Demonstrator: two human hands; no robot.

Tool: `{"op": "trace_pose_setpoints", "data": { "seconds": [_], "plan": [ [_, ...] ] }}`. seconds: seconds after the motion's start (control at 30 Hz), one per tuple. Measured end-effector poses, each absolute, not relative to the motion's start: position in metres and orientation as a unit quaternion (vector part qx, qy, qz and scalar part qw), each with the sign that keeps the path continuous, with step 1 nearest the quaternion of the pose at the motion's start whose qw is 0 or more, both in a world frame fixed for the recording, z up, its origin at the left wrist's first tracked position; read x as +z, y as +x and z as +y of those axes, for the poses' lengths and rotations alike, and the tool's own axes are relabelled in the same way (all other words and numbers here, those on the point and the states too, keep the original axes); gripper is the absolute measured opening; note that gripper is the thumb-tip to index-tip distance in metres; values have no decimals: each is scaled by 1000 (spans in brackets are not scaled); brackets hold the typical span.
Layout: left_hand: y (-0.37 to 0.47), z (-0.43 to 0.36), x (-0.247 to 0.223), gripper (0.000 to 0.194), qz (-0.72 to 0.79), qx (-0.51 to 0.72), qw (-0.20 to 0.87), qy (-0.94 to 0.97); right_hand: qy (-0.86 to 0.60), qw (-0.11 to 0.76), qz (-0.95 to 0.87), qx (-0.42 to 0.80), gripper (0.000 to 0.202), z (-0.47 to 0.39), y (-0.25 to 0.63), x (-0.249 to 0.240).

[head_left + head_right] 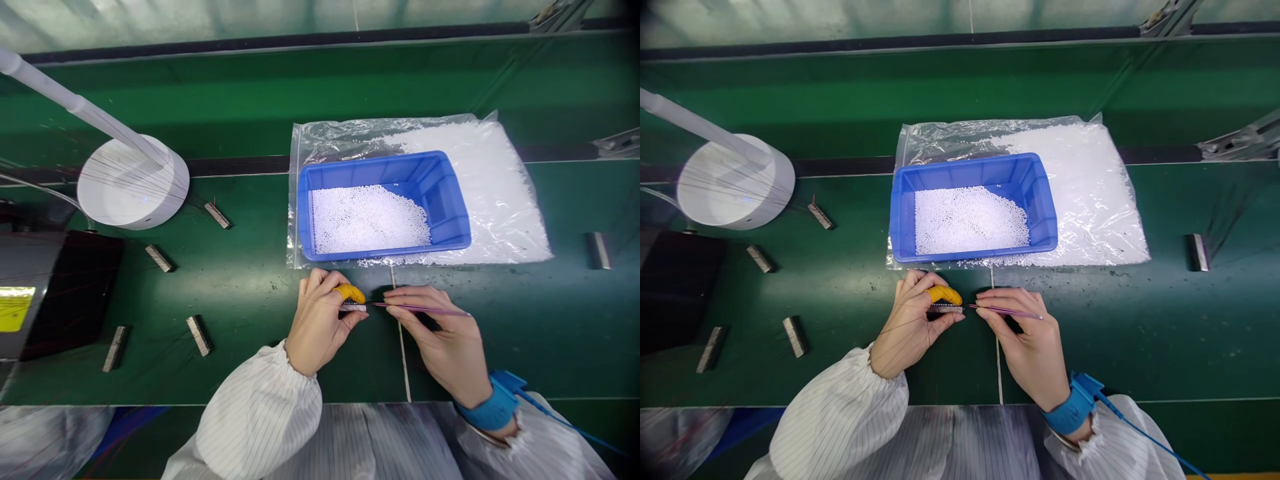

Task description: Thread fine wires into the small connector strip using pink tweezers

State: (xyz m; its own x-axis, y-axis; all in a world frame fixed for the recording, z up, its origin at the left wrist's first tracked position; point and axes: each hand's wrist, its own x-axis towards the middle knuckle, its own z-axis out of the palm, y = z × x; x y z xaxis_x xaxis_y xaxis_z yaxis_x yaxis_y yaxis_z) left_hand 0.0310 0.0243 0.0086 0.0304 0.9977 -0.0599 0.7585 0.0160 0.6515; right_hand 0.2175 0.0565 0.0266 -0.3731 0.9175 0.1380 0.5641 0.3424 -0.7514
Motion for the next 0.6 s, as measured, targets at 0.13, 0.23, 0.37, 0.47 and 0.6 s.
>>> {"op": "trace_pose_setpoints", "data": {
  "seconds": [0.13,0.23,0.37,0.47,0.6],
  "plan": [
    [31,24,8,22,660,221,270,665,-501,289,-757,304,10,55,227,31],
    [31,24,9,24,661,224,278,660,-506,273,-742,345,12,53,232,35],
    [31,27,13,24,667,214,302,647,-465,186,-818,284,15,54,226,37],
    [30,28,16,23,667,212,315,641,-445,174,-849,224,15,60,220,39],
    [30,27,16,23,663,223,310,644,-459,191,-840,217,21,68,222,45]
  ]
}}
